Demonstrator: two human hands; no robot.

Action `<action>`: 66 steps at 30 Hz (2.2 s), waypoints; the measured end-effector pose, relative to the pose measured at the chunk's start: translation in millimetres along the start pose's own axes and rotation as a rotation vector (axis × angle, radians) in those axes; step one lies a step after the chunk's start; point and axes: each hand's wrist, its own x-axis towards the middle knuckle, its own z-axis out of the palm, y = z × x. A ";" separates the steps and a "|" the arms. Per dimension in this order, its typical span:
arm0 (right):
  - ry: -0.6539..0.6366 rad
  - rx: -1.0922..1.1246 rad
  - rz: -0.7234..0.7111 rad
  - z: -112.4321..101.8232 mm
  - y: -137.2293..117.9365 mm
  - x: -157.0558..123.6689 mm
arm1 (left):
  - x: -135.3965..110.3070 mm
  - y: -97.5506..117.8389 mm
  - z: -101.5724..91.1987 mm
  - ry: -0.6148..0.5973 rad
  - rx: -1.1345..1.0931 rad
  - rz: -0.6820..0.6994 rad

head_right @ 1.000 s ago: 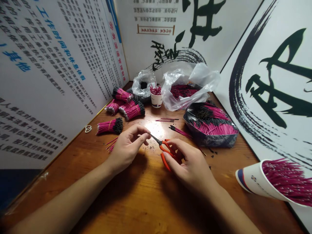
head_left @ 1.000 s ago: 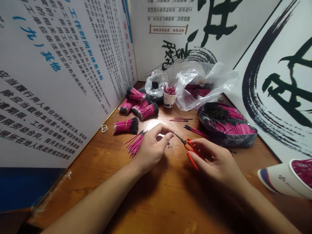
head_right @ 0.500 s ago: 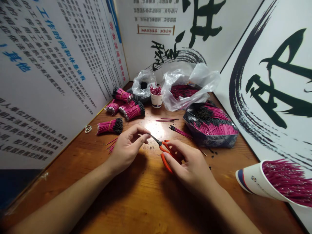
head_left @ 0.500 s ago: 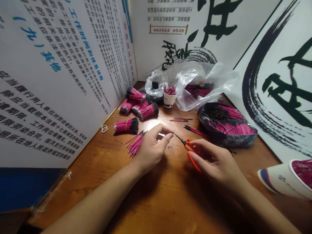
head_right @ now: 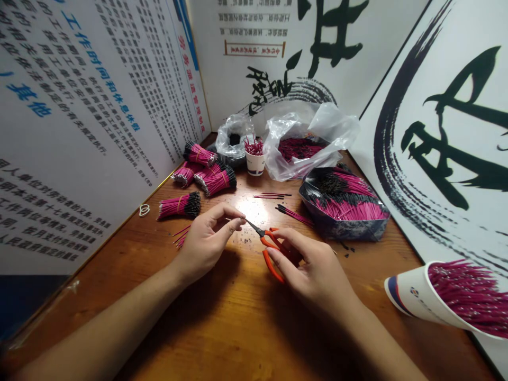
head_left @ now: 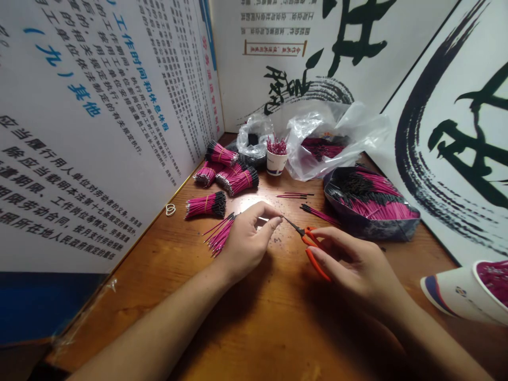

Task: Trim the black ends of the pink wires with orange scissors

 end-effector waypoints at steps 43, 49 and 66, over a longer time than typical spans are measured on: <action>0.015 -0.103 -0.048 -3.9 0.9 -1.2 | 0.3 -0.3 0.8 -0.007 -0.079 -0.033; 0.013 -0.099 -0.048 -4.6 1.5 -1.5 | 0.4 0.3 1.0 -0.019 -0.070 -0.025; 0.005 -0.070 -0.046 -6.3 0.7 -0.2 | 0.2 0.7 1.0 -0.002 -0.076 -0.015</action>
